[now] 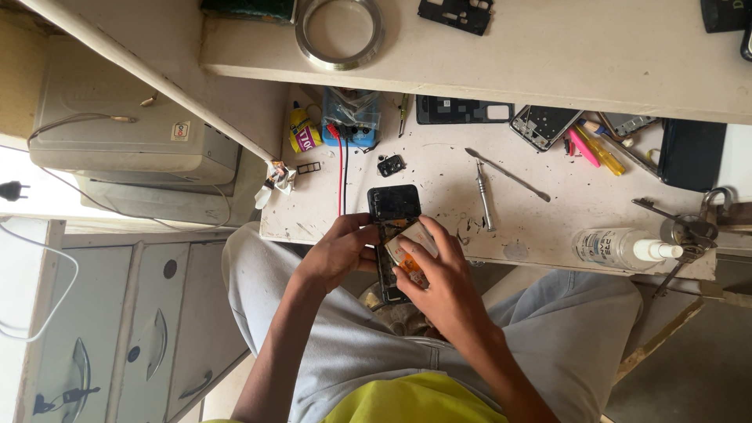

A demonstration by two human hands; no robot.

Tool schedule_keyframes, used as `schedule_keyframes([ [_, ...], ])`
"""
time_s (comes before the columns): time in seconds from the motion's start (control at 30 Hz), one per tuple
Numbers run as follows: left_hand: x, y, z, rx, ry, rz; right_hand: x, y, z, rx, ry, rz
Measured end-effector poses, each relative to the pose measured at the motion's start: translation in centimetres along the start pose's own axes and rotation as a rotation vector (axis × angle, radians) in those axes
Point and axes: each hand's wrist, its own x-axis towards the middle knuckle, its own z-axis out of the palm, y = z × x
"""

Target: The person repairs a smartphone at a cluttered workbench. They pry open the phone's back cover, unscrew internal components with a screwdriver, disconnect and lift out the battery, and handle the opened phone frame while working on their lap.

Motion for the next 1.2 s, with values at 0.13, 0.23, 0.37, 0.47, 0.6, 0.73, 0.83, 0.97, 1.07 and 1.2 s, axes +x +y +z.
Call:
schedule_keyframes([
  [0.13, -0.5, 0.1, 0.4, -0.044, -0.097, 0.036, -0.3, -0.5, 0.7, -0.063, 0.108, -0.019],
  [0.23, -1.0, 0.1, 0.5, -0.033, -0.176, 0.072, -0.3, -0.6, 0.8, -0.050, 0.118, 0.034],
  [0.37, -1.5, 0.2, 0.7, -0.079, -0.304, 0.109, -0.1, -0.8, 0.6, 0.010, 0.136, 0.077],
  [0.47, -1.8, 0.2, 1.0, -0.066, -0.313, 0.122, -0.1, -1.1, 0.4, 0.001, 0.155, 0.071],
  [0.6, -1.9, -0.1, 1.3, -0.039, -0.292, 0.151, -0.2, -1.1, 0.5, 0.083, 0.144, 0.133],
  [0.73, -1.8, -0.3, 1.4, -0.064, -0.326, 0.173, -0.5, -0.6, 0.9, 0.079, 0.097, 0.104],
  [0.83, -2.0, -0.3, 1.3, -0.036, -0.294, 0.184, -0.9, 0.0, 0.6, 0.060, -0.050, 0.050],
  [0.97, -2.5, 0.3, 0.7, 0.019, -0.224, 0.147, -0.7, 2.0, -1.4, 0.211, -0.395, 0.049],
  [1.07, -2.7, 0.4, 0.7, 0.041, -0.227, 0.163, -0.8, 2.9, -2.5, 0.251, -0.473, 0.054],
  [1.2, -2.7, 0.2, 1.1, 0.052, -0.172, 0.152, -0.6, 3.0, -2.5, 0.314, -0.358, 0.095],
])
